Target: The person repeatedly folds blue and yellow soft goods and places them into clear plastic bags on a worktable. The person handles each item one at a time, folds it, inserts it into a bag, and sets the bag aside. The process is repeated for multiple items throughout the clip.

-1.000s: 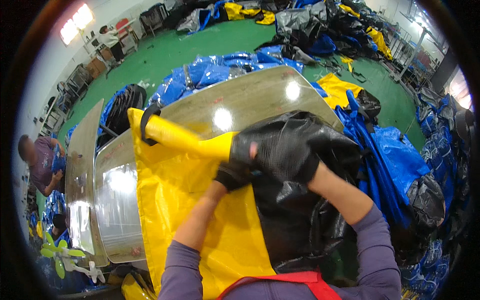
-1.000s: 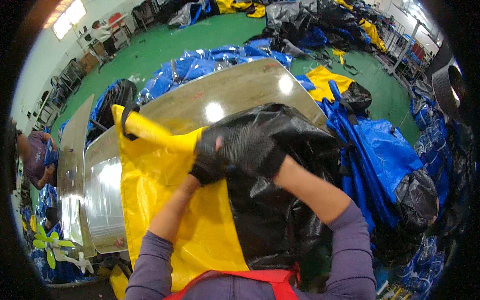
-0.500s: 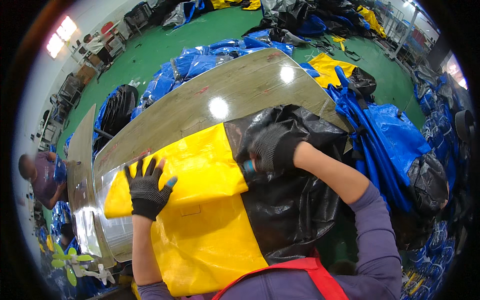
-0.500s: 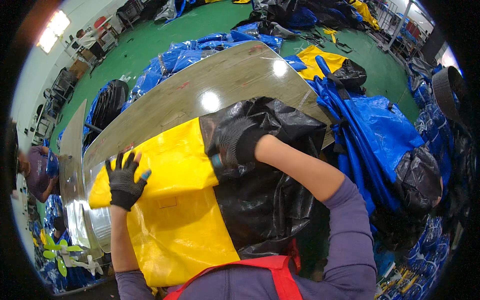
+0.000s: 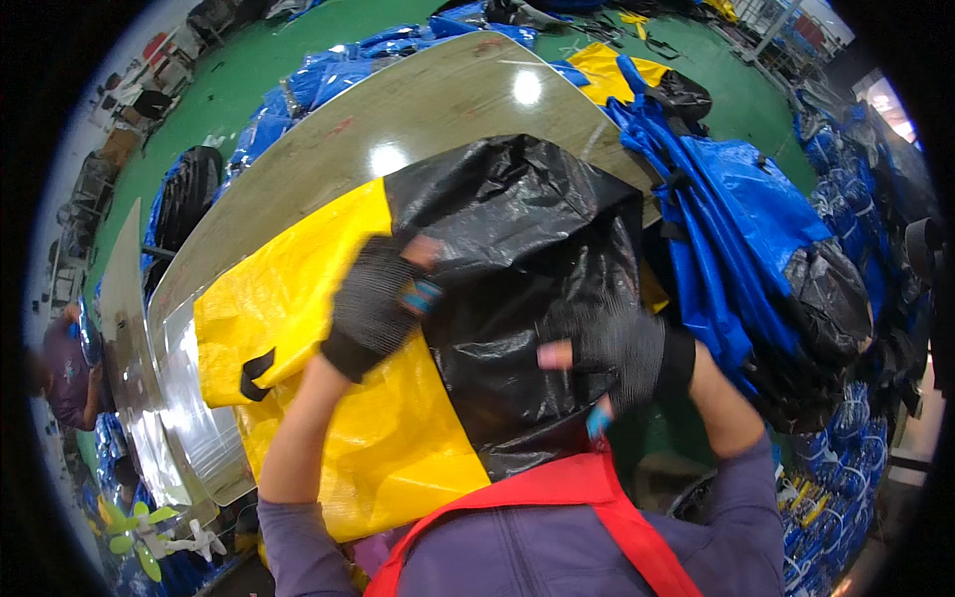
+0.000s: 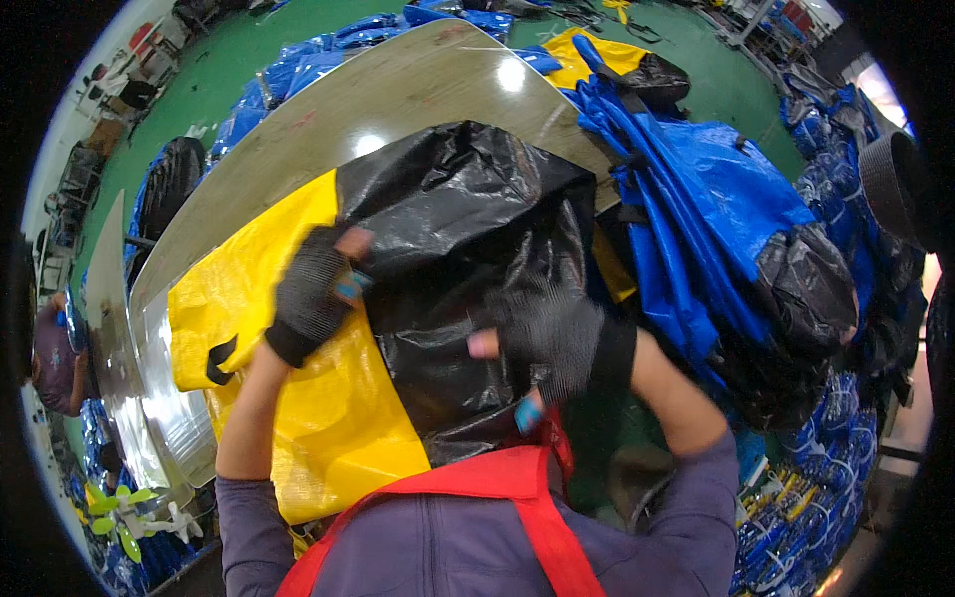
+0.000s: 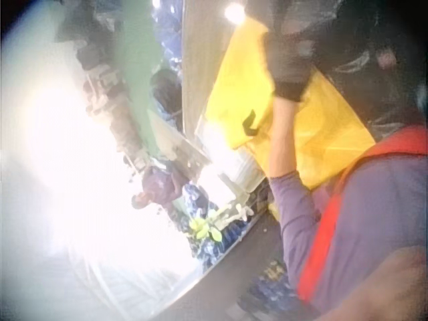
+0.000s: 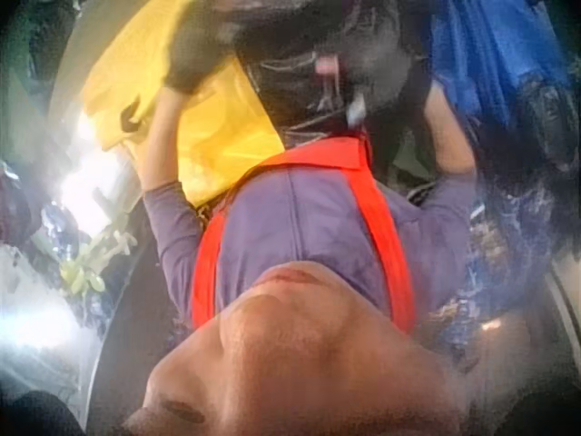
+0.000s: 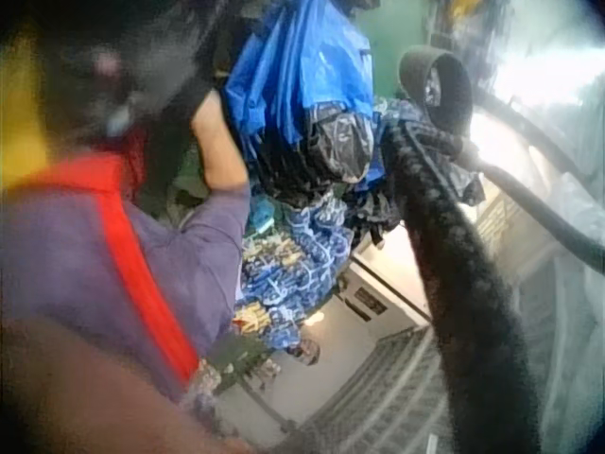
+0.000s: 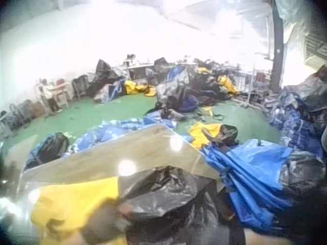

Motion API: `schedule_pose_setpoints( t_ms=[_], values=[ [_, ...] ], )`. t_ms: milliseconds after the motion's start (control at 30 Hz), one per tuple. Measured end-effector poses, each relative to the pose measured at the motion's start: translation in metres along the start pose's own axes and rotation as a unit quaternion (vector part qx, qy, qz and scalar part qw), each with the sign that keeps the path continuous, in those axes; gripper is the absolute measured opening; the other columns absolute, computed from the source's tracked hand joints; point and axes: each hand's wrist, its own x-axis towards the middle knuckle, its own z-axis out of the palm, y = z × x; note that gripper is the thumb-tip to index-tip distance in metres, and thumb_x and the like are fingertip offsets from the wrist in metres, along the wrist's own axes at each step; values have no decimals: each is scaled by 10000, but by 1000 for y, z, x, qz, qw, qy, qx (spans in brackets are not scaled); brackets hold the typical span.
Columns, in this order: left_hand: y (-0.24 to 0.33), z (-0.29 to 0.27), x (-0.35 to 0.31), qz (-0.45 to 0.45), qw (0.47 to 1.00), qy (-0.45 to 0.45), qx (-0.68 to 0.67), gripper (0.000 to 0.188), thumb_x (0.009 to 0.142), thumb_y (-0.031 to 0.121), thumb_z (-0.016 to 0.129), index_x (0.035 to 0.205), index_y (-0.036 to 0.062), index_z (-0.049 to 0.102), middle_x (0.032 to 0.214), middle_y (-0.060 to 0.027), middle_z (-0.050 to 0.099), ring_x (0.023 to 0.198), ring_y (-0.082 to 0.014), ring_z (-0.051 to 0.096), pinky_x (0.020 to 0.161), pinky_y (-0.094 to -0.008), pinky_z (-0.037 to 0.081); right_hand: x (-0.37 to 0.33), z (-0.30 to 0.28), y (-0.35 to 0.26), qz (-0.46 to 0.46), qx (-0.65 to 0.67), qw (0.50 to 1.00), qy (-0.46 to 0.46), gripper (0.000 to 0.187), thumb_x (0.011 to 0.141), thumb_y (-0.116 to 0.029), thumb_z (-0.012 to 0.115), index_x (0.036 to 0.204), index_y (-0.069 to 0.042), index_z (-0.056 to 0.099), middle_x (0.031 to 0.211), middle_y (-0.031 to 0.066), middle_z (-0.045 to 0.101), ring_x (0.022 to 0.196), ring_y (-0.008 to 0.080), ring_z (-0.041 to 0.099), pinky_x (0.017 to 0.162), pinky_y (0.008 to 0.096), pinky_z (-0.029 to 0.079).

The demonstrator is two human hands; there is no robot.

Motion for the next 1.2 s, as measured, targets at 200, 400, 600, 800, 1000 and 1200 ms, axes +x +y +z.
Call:
schedule_pose_setpoints(
  t_ms=[200, 400, 600, 800, 1000, 1200],
  values=[
    [38, 110, 46, 223, 967, -103, 62, 683, 798, 583, 569, 1392, 269, 444, 1467, -192, 340, 1356, -439, 259, 1080, -657, 121, -45, 52, -34, 132, -56, 983, 117, 461, 779, -323, 688, 1212, -186, 605, 1184, 159, 613, 1175, 350, 532, 1028, 491, 376],
    [-1, 109, 19, 105, 981, -153, -56, 579, 850, 520, 508, 1360, 246, 489, 1428, -144, 421, 1363, -390, 297, 1071, -641, 183, 70, -29, 47, 224, -64, 972, 20, 515, 878, -562, 484, 1076, -134, 692, 1076, 148, 660, 1038, 326, 599, 942, 410, 435],
    [-48, -35, -156, 30, 915, -299, 270, 435, 860, 290, 531, 1265, 136, 572, 1324, -127, 538, 1302, -324, 425, 1110, -498, 262, 99, 4, 121, 318, -59, 943, -84, 518, 858, -588, 525, 1007, -133, 723, 1037, 139, 679, 947, 330, 630, 886, 409, 464],
    [-52, -138, -367, -400, 882, -126, -216, 641, 820, 309, 717, 1352, 77, 445, 1299, -110, 537, 1213, -219, 496, 1073, -369, 347, 96, 3, 126, 321, -16, 946, -48, 538, 825, -596, 588, 938, -90, 727, 963, 163, 683, 902, 343, 638, 815, 411, 489],
    [-40, -98, -443, -447, 738, 336, -377, 540, 885, 261, 655, 1324, 30, 440, 1230, -104, 565, 1083, -229, 582, 919, -371, 495, 95, -2, 125, 296, 15, 954, -34, 532, 823, -562, 621, 962, -59, 723, 902, 169, 690, 806, 338, 652, 754, 402, 491],
    [-107, -10, -477, -595, 709, 263, -271, 517, 867, 146, 643, 1329, 7, 458, 1208, -103, 581, 1044, -209, 573, 900, -302, 439, 90, -12, 113, 302, 10, 947, -113, 517, 829, -559, 611, 965, -74, 730, 932, 157, 696, 884, 328, 650, 805, 374, 491]
  ],
)
